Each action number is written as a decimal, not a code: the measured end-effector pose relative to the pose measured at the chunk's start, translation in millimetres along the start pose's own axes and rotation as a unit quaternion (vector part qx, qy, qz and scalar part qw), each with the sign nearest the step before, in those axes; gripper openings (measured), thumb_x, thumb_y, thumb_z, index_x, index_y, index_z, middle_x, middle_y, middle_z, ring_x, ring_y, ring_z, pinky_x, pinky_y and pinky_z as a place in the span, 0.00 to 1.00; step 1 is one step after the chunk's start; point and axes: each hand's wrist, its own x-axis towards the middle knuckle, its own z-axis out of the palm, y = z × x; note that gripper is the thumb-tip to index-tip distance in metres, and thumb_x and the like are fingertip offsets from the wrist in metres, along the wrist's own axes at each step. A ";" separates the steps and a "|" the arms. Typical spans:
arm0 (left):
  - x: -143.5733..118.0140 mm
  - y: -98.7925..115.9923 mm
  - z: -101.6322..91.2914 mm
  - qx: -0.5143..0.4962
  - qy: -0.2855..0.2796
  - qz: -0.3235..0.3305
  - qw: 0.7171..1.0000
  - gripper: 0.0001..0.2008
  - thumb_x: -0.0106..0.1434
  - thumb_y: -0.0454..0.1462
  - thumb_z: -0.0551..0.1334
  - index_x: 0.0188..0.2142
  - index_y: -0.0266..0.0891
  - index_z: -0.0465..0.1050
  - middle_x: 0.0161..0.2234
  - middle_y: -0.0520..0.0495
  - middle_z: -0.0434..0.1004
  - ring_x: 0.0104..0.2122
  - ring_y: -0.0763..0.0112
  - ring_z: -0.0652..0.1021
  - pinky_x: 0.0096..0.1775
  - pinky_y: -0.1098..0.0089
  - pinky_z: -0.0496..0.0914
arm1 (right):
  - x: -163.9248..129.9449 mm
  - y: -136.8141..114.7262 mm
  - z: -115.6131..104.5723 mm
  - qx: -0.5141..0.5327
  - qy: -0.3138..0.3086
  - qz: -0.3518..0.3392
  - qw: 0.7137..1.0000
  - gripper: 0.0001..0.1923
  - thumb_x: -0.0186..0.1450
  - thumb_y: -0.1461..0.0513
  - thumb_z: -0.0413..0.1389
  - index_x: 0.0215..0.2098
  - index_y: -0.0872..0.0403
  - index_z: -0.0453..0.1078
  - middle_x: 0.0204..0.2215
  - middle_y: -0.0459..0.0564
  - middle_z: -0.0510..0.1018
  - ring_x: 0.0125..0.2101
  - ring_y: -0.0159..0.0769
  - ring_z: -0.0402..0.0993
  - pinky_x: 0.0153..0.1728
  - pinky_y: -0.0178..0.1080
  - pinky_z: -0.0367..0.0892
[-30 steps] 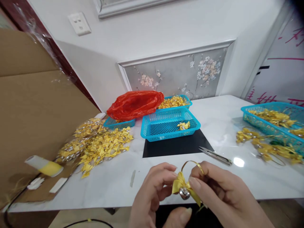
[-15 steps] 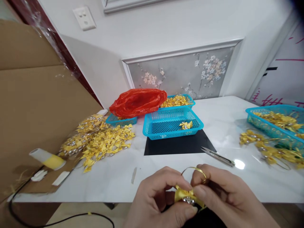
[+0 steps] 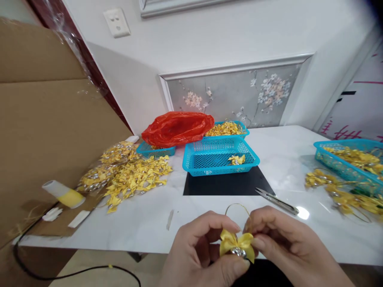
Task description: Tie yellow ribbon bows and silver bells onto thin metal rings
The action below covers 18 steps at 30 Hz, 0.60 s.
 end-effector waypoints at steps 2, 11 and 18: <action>-1.1 -0.5 0.6 -0.012 0.007 -0.003 1.000 0.13 0.49 0.33 0.75 0.36 0.44 0.81 0.29 0.55 0.77 0.29 0.78 0.74 0.31 0.80 0.66 | 0.2 0.7 -0.1 -0.022 0.016 -0.003 1.000 0.04 0.67 0.60 0.57 0.34 0.49 0.70 0.27 0.42 0.75 0.27 0.29 0.72 0.28 0.27 0.70; 0.2 -0.8 -6.3 0.102 0.032 0.052 0.993 0.04 0.58 0.38 0.70 0.35 0.45 0.82 0.29 0.52 0.77 0.30 0.75 0.73 0.33 0.77 0.66 | 5.1 2.7 2.6 -0.061 0.033 -0.051 0.996 0.05 0.67 0.64 0.56 0.33 0.49 0.71 0.26 0.41 0.78 0.27 0.28 0.76 0.28 0.25 0.72; 2.0 -3.2 0.5 0.145 0.065 0.154 0.975 0.06 0.60 0.32 0.67 0.33 0.46 0.82 0.30 0.52 0.76 0.30 0.74 0.76 0.32 0.79 0.70 | -5.5 1.2 15.1 -0.315 0.272 -0.283 0.864 0.09 0.62 0.65 0.60 0.40 0.45 0.74 0.36 0.50 0.78 0.35 0.39 0.79 0.33 0.34 0.76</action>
